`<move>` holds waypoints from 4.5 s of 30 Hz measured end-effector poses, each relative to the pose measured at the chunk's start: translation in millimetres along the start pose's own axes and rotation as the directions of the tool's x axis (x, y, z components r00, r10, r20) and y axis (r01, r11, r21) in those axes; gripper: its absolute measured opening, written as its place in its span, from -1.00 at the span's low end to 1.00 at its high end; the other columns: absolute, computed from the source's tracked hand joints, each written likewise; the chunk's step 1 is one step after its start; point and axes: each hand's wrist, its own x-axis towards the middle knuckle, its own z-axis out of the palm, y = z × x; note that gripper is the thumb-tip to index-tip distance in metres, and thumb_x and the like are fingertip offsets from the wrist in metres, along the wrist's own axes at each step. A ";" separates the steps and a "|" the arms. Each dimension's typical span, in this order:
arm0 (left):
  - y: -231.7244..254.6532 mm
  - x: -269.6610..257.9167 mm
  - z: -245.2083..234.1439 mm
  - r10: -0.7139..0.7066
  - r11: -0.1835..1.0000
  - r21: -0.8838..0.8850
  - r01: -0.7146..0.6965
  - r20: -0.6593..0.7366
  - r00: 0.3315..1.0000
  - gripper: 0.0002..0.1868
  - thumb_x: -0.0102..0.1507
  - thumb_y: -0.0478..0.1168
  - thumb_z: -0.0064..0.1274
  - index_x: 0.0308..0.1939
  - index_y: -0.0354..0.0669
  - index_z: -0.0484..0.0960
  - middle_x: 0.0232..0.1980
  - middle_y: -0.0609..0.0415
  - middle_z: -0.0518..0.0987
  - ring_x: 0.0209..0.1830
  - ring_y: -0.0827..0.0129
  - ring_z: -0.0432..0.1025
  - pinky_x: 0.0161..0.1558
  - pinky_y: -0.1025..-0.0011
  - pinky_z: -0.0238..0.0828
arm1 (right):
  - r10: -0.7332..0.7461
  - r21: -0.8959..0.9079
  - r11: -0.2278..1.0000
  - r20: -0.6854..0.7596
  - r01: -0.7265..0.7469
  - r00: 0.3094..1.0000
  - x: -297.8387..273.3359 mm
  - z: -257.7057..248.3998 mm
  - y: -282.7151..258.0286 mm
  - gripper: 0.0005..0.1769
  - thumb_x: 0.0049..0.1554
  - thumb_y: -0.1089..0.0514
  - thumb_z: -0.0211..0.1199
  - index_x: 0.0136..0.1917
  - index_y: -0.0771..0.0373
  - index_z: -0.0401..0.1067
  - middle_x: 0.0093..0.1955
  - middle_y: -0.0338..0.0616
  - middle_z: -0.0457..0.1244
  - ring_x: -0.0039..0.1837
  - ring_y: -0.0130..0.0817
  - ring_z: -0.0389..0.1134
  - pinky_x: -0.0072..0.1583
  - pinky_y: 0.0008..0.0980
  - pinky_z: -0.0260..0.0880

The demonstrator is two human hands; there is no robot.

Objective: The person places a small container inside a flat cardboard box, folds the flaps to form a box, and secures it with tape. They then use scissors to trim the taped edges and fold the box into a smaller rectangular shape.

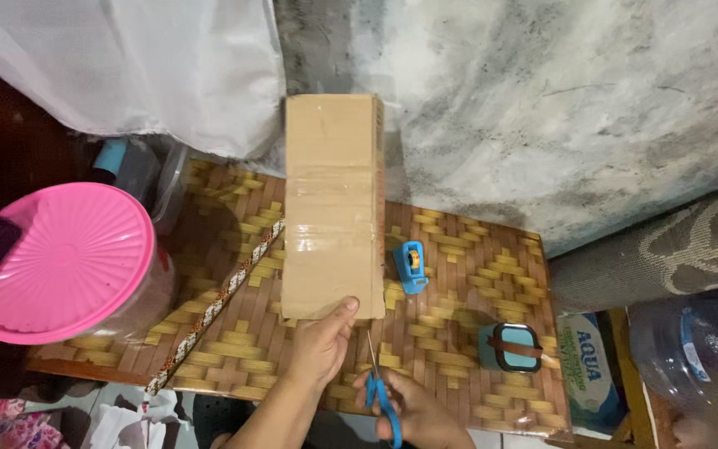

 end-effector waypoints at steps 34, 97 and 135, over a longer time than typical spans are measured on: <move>-11.6 -31.5 23.6 -0.117 0.892 0.433 0.127 -0.051 0.992 -0.78 0.20 -0.33 0.20 -0.08 -0.28 0.67 -0.22 0.11 0.68 -0.31 0.44 0.52 -0.29 0.43 0.49 | -0.277 0.211 0.878 -0.510 0.430 0.814 22.8 18.2 32.0 -0.44 -0.04 -0.12 0.55 0.03 0.37 0.59 -0.24 -0.34 0.32 -0.21 -0.61 0.24 -0.16 -0.60 0.22; -2.5 -51.4 30.2 -0.026 -0.401 0.704 -0.586 0.631 0.776 -0.78 0.00 -0.27 0.26 -0.32 -0.29 0.68 0.11 -0.15 0.60 0.16 -0.02 0.43 0.13 0.15 0.44 | -0.700 -0.622 0.689 -0.705 0.372 0.116 16.2 3.1 20.5 -0.61 0.14 0.32 0.34 0.23 0.32 0.35 0.19 0.09 0.39 0.23 -0.22 0.46 0.24 -0.32 0.48; -9.2 -35.1 -10.7 -0.011 0.940 0.342 0.003 0.021 1.000 -0.65 0.31 -0.26 0.15 0.12 -0.40 0.56 -0.10 0.00 0.62 -0.22 0.39 0.45 -0.19 0.40 0.39 | -0.241 0.078 0.963 -0.191 0.260 0.951 -0.8 16.3 31.0 -0.09 -0.20 -0.37 0.66 0.12 0.39 0.56 -0.19 -0.27 0.27 -0.13 -0.47 0.25 -0.04 -0.45 0.25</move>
